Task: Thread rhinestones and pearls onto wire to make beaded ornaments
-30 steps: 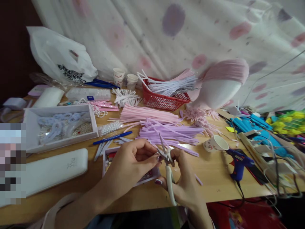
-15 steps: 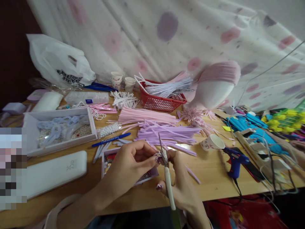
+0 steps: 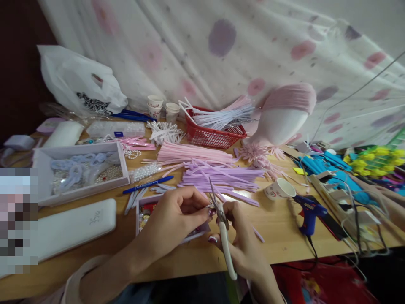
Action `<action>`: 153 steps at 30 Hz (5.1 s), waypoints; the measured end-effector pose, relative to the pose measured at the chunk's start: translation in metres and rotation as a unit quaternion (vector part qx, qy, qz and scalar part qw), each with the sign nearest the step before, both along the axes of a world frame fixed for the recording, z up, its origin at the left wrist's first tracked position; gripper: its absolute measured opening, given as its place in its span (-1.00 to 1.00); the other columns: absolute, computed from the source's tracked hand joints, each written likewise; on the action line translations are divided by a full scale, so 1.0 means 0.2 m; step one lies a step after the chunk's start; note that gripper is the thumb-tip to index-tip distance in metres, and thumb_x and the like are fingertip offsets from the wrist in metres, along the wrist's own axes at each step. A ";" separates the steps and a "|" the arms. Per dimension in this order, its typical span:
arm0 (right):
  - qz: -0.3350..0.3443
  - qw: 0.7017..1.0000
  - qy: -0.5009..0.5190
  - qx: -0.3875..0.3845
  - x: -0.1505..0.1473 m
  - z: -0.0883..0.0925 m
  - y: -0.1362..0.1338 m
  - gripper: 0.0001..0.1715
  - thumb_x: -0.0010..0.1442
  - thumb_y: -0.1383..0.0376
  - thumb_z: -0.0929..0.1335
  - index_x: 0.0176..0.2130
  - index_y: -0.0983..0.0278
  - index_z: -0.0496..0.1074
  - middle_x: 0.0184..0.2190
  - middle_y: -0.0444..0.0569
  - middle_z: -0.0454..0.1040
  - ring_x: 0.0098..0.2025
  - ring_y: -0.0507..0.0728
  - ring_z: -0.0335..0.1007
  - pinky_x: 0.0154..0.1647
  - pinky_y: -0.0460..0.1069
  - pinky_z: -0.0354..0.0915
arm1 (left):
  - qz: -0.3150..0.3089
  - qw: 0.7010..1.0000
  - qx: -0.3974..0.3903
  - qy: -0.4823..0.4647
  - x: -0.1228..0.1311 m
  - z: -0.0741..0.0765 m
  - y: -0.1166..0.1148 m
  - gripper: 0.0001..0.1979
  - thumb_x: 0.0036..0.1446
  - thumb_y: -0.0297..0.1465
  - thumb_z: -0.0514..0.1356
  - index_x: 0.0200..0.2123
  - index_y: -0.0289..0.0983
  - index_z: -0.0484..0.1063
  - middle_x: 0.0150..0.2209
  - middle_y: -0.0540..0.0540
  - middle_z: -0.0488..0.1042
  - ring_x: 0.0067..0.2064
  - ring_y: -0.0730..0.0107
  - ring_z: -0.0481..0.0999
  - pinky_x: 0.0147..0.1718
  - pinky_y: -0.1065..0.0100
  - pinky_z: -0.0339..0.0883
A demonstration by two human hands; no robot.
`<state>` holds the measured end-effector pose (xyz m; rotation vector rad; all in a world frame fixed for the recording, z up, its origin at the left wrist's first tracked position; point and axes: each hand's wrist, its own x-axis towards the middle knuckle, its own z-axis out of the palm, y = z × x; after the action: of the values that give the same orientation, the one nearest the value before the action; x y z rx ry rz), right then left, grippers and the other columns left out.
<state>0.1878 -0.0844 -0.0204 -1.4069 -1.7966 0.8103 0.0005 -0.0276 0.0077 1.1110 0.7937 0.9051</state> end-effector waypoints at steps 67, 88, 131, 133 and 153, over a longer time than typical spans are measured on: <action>0.211 0.734 0.504 -0.404 -0.08 0.02 0.37 -0.73 0.01 0.19 0.58 -0.33 0.31 0.61 -0.46 -0.11 0.55 -0.49 -0.05 0.43 -0.43 -0.17 0.34 | 0.080 0.909 0.343 0.223 -0.12 -0.01 0.01 -0.73 0.05 -0.36 0.41 -0.12 -0.18 0.61 -0.35 0.01 0.62 -0.31 0.45 0.56 -0.27 0.50 0.39; 0.185 0.723 0.525 -0.409 -0.10 -0.01 0.37 -0.70 -0.01 0.18 0.60 -0.40 0.35 0.60 -0.60 -0.16 0.47 -0.57 -0.11 0.35 -0.51 -0.24 0.25 | 0.057 0.996 0.055 0.042 -0.08 -0.03 0.00 -0.85 0.23 -0.29 0.26 -0.22 -0.25 0.53 -0.35 -0.03 0.58 -0.41 0.47 0.59 -0.41 0.52 0.51; 0.242 0.721 0.535 -0.369 -0.12 -0.03 0.37 -0.63 0.02 0.17 0.59 -0.34 0.40 0.51 -0.52 -0.14 0.47 -0.53 -0.11 0.35 -0.49 -0.22 0.19 | 0.002 0.993 -0.100 -0.063 -0.08 -0.06 -0.01 -0.70 0.13 -0.20 0.34 -0.40 -0.28 0.37 -0.68 0.17 0.30 -0.72 0.65 0.26 -0.73 0.60 0.30; 0.236 0.723 0.538 -0.362 -0.12 -0.02 0.37 -0.65 0.05 0.18 0.57 -0.35 0.40 0.51 -0.54 -0.14 0.47 -0.52 -0.10 0.34 -0.49 -0.22 0.20 | 0.007 0.996 -0.083 -0.038 -0.09 -0.06 -0.01 -0.72 0.17 -0.20 0.32 -0.38 -0.28 0.37 -0.67 0.15 0.34 -0.71 0.65 0.27 -0.72 0.62 0.28; 0.252 0.727 0.531 -0.356 -0.10 -0.03 0.37 -0.68 0.11 0.16 0.54 -0.38 0.38 0.50 -0.63 -0.21 0.35 -0.61 -0.12 0.16 -0.53 -0.20 0.08 | -0.002 0.999 -0.045 0.014 -0.08 -0.08 -0.01 -0.75 0.25 -0.18 0.24 -0.29 -0.26 0.38 -0.55 0.11 0.35 -0.61 0.63 0.36 -0.61 0.60 0.33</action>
<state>0.1676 -0.0097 -0.0255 -0.4630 -0.8882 2.2051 -0.0147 -0.0290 -0.0080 1.0487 0.8475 0.8450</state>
